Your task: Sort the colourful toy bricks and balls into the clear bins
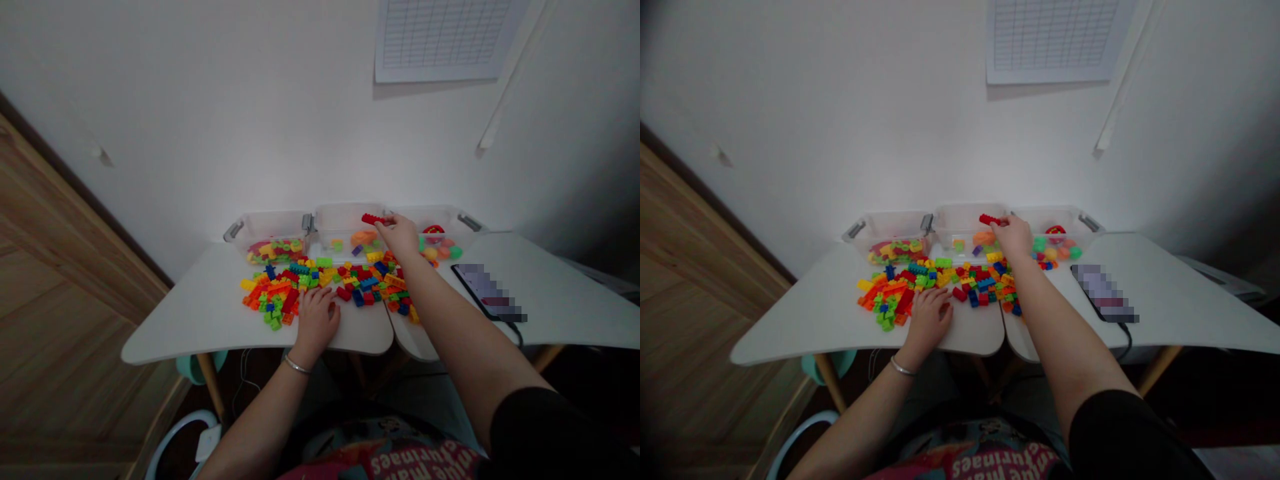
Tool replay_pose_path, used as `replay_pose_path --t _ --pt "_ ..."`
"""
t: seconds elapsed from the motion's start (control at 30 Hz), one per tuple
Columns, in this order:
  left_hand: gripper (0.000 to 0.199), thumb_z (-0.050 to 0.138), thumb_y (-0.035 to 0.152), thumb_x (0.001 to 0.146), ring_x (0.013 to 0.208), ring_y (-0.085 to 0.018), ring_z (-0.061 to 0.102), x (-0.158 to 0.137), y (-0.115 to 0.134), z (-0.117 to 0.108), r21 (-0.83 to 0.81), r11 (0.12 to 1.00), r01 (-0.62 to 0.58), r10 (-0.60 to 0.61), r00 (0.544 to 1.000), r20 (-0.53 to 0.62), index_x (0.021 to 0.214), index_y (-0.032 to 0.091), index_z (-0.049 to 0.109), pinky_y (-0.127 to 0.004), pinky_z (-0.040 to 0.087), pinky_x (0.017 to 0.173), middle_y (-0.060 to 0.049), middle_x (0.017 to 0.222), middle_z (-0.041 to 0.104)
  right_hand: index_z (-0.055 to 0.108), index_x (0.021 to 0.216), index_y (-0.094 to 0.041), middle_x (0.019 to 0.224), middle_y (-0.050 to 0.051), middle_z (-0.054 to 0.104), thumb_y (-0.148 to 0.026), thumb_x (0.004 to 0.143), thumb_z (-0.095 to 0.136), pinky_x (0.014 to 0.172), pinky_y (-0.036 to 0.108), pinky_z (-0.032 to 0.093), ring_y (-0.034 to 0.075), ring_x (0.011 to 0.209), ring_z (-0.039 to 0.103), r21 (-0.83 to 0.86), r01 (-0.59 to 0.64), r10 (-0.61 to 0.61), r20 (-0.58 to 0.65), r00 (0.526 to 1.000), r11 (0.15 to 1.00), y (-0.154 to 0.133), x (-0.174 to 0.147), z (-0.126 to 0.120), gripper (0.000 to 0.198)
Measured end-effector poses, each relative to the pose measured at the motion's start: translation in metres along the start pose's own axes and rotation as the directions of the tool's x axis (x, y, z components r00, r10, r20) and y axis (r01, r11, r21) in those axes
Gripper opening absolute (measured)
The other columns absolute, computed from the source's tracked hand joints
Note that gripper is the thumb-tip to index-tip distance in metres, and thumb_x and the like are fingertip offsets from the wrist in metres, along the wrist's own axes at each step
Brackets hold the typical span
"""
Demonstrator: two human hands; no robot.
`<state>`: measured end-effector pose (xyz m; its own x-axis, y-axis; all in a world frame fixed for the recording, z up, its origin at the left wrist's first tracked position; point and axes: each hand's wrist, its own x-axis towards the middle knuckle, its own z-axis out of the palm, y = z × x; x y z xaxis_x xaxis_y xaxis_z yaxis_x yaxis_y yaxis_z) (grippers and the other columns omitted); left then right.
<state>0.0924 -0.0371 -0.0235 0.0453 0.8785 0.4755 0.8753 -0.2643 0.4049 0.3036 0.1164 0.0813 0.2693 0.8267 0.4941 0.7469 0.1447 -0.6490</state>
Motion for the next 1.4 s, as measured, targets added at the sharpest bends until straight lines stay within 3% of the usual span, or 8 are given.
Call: replay_pose_path --t 0.37,0.6,0.8,0.87,0.93,1.07,1.23,1.4 --pt "0.028 0.060 0.021 0.085 0.120 -0.027 0.052 0.000 -0.001 0.000 0.003 1.000 -0.003 0.003 1.000 0.018 0.110 0.023 0.070 -0.057 0.024 0.117 -0.005 0.122 0.068 0.074 0.106 -0.017 0.109 0.014 0.069 -0.043 0.083 0.057 0.094 0.041 0.047 0.028 0.102 0.063 -0.042 0.064 -0.063 0.045 0.997 0.997 0.014 0.000 0.014 0.038" --pt "0.027 0.058 0.021 0.085 0.121 -0.027 0.051 0.001 0.000 0.000 0.013 1.000 -0.001 0.001 1.000 0.029 0.108 0.024 0.071 -0.058 0.023 0.117 -0.005 0.122 0.068 0.069 0.114 -0.019 0.112 0.011 0.068 -0.042 0.083 0.057 0.093 0.044 0.046 0.028 0.100 0.062 -0.079 0.143 -0.138 0.074 0.988 0.987 0.019 -0.008 0.006 0.040" --pt "0.028 0.058 0.021 0.085 0.119 -0.027 0.052 0.002 0.000 0.000 0.009 1.000 -0.013 0.013 1.000 0.023 0.111 0.024 0.070 -0.058 0.022 0.118 -0.004 0.122 0.068 0.066 0.112 -0.018 0.109 0.012 0.065 -0.034 0.085 0.054 0.090 0.041 0.046 0.026 0.097 0.060 0.009 0.238 -0.236 -0.095 0.967 0.971 0.011 -0.045 -0.002 0.034" --pt "0.028 0.059 0.022 0.085 0.119 -0.027 0.053 0.002 0.000 0.001 0.012 1.000 -0.023 0.023 1.000 0.017 0.111 0.024 0.070 -0.058 0.022 0.118 -0.004 0.121 0.068 0.069 0.103 -0.019 0.101 0.010 0.067 -0.033 0.086 0.055 0.091 0.041 0.045 0.026 0.097 0.059 0.011 0.340 -0.340 -0.014 0.940 0.940 0.007 -0.068 0.001 0.026" --pt "0.028 0.059 0.022 0.085 0.118 -0.027 0.053 0.002 -0.001 0.001 0.015 0.999 -0.029 0.029 1.000 0.011 0.110 0.024 0.070 -0.058 0.022 0.117 -0.004 0.120 0.069 0.071 0.095 -0.021 0.098 0.009 0.069 -0.030 0.086 0.056 0.091 0.042 0.044 0.027 0.098 0.058 0.001 0.454 -0.452 0.111 0.885 0.891 0.005 -0.093 0.006 0.019" --pt "0.029 0.059 0.023 0.085 0.118 -0.027 0.053 0.002 -0.001 0.002 0.022 0.999 -0.031 0.031 1.000 0.006 0.112 0.023 0.069 -0.058 0.024 0.116 -0.005 0.119 0.069 0.072 0.094 -0.023 0.098 0.008 0.070 -0.028 0.083 0.063 0.091 0.044 0.044 0.028 0.097 0.057 -0.038 0.559 -0.532 0.261 0.805 0.828 0.005 -0.138 0.020 0.015" --pt "0.027 0.057 0.024 0.087 0.120 -0.028 0.051 0.001 -0.001 0.002 0.027 0.999 -0.025 0.025 0.999 0.022 0.111 0.025 0.070 -0.059 0.024 0.116 -0.003 0.119 0.070 0.069 0.108 -0.023 0.109 0.010 0.068 -0.025 0.081 0.065 0.096 0.049 0.042 0.031 0.106 0.053 -0.055 0.591 -0.551 0.300 0.779 0.805 0.011 -0.162 0.030 0.027" --pt "0.025 0.057 0.025 0.088 0.120 -0.029 0.051 0.001 -0.001 0.002 0.028 0.999 -0.033 0.032 0.999 0.022 0.109 0.026 0.070 -0.060 0.023 0.116 -0.002 0.116 0.071 0.068 0.109 -0.020 0.112 0.011 0.067 -0.023 0.081 0.065 0.099 0.050 0.041 0.032 0.111 0.051 -0.035 0.577 -0.545 0.284 0.789 0.816 0.014 -0.163 0.034 0.028"
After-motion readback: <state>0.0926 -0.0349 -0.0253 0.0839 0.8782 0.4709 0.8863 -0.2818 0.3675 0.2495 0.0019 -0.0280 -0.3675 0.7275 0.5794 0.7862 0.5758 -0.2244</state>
